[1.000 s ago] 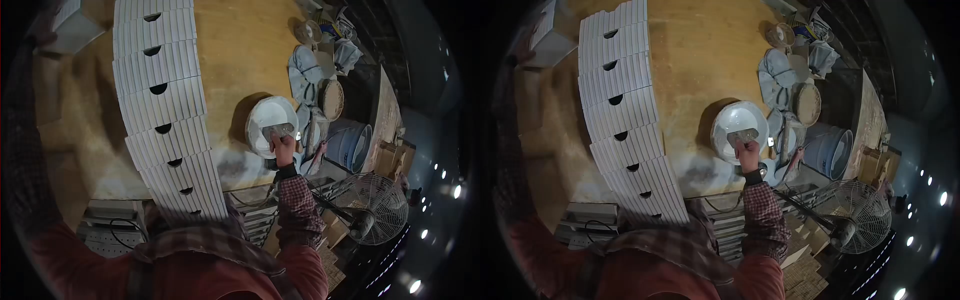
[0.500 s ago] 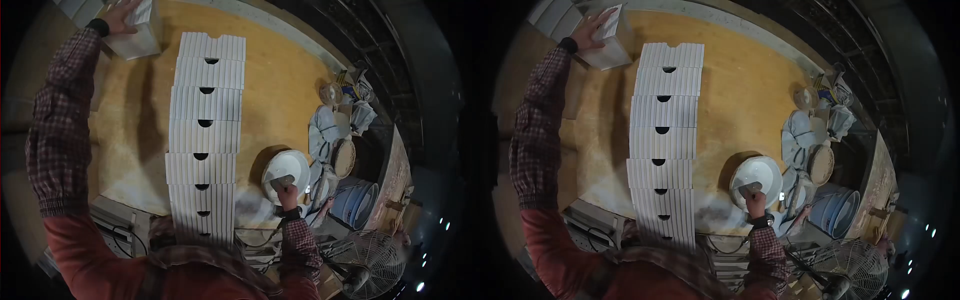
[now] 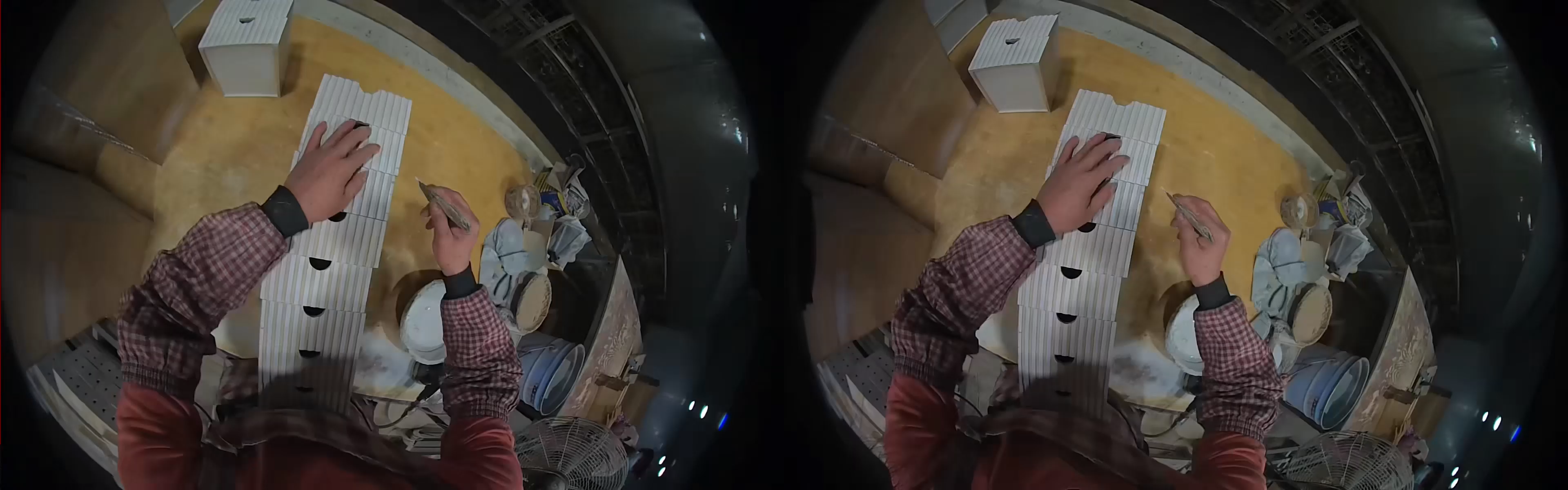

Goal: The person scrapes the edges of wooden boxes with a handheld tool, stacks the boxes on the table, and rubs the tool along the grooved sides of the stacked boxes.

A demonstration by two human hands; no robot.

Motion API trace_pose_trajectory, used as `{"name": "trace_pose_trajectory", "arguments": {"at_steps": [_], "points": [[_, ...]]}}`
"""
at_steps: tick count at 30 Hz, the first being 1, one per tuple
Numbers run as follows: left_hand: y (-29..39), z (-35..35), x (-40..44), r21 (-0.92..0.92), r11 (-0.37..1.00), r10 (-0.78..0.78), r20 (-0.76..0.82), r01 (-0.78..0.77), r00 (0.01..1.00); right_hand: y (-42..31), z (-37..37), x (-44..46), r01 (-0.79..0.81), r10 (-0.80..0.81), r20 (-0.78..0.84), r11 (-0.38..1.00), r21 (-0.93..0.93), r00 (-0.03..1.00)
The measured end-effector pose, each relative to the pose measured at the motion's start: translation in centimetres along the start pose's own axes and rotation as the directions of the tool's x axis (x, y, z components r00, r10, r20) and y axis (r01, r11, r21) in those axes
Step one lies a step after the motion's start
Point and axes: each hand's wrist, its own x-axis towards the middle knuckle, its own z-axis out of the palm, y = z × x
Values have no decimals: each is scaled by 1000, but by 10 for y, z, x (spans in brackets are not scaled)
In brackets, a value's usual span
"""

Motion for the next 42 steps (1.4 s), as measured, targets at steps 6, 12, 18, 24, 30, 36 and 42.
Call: {"name": "trace_pose_trajectory", "arguments": {"at_steps": [6,12,18,24,30,36,42], "points": [[3,-2,-1,-2,1000,-2,-10,2,1000,14,8,28,314,-273,170,901,-298,947],[1,-1,1,-16,1000,9,-19,-9,1000,13,6,31,506,-369,350,690,-517,861],[3,-4,1,-9,1000,16,-24,-16,1000,0,-5,31,613,-411,456,501,-610,789],[3,-3,1,-2,999,37,-31,-37,999,-3,-2,55,412,-234,424,821,-395,875],[2,-1,3,23,999,46,-54,-44,998,-11,-23,71,402,-153,613,868,-292,775],[5,-1,2,82,995,53,-2,-53,999,-1,-25,58,134,-52,452,980,-150,891],[6,-3,4,94,994,46,15,-47,999,9,-14,43,248,-143,369,935,-254,918]]}}
